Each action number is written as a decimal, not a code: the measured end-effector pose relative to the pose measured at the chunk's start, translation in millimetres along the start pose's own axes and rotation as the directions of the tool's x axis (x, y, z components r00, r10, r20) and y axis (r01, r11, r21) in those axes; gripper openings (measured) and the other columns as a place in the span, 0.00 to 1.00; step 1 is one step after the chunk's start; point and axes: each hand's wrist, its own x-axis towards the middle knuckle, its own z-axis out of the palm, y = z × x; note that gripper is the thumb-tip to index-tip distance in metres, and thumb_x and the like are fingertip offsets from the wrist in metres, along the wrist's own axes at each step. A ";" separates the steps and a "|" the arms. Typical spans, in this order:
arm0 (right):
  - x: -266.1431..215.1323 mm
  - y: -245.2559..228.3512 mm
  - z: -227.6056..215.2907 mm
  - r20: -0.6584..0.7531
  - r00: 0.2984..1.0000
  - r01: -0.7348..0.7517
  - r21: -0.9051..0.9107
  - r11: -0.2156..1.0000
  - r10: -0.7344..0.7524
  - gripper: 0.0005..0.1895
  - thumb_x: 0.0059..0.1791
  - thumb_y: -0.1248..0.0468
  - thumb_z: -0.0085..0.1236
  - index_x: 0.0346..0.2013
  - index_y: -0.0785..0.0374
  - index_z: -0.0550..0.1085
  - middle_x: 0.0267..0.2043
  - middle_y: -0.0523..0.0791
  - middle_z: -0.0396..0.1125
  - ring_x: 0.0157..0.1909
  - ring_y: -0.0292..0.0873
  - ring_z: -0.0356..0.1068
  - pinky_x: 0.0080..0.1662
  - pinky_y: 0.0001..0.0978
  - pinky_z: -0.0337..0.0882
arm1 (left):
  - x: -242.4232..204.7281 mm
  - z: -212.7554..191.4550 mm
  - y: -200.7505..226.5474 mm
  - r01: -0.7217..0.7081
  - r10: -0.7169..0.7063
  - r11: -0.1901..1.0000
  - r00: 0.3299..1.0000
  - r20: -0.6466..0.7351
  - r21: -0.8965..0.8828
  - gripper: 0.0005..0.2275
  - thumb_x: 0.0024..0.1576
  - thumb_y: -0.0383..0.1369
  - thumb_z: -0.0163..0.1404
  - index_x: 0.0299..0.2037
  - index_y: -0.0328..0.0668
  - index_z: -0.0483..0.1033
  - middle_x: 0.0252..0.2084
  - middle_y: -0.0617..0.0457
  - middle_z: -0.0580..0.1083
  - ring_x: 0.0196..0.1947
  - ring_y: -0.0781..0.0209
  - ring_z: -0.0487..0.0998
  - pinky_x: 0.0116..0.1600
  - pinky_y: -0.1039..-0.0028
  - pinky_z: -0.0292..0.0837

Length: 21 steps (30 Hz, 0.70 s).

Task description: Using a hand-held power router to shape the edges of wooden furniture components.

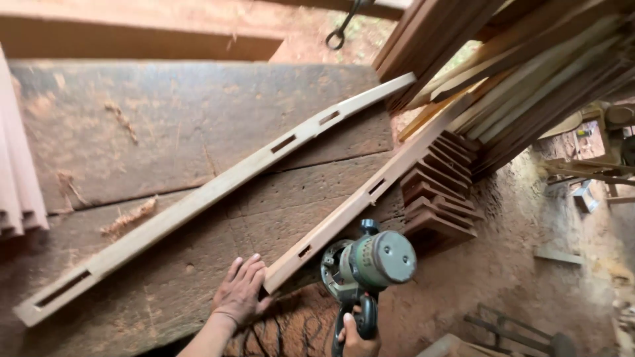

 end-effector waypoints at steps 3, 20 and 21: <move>8.4 -46.1 20.2 0.008 1.000 -0.026 0.000 1.000 0.026 0.14 0.42 0.72 0.61 0.42 0.74 0.79 0.13 0.54 0.66 0.12 0.45 0.62 0.19 0.35 0.62 | -3.2 3.2 -3.2 -0.017 0.017 1.000 1.000 0.005 0.025 0.32 0.43 0.52 0.61 0.55 0.45 0.68 0.60 0.52 0.68 0.71 0.52 0.60 0.74 0.53 0.46; -7.9 -64.5 -17.7 0.119 0.991 0.084 -0.164 0.983 -0.065 0.14 0.44 0.65 0.63 0.43 0.66 0.81 0.34 0.51 0.77 0.34 0.50 0.75 0.40 0.40 0.74 | -197.3 -164.5 -50.2 0.382 -0.476 0.762 0.878 0.051 0.523 0.31 0.42 0.55 0.59 0.56 0.57 0.71 0.61 0.58 0.68 0.63 0.59 0.65 0.71 0.59 0.49; -10.7 -73.2 -18.6 0.119 0.992 0.053 -0.183 0.982 -0.032 0.14 0.45 0.64 0.62 0.44 0.67 0.81 0.33 0.52 0.77 0.32 0.52 0.74 0.38 0.42 0.73 | -190.2 -169.4 -42.0 0.334 -0.387 0.770 0.922 -0.019 0.544 0.31 0.42 0.59 0.60 0.55 0.59 0.71 0.55 0.59 0.70 0.56 0.60 0.68 0.64 0.62 0.56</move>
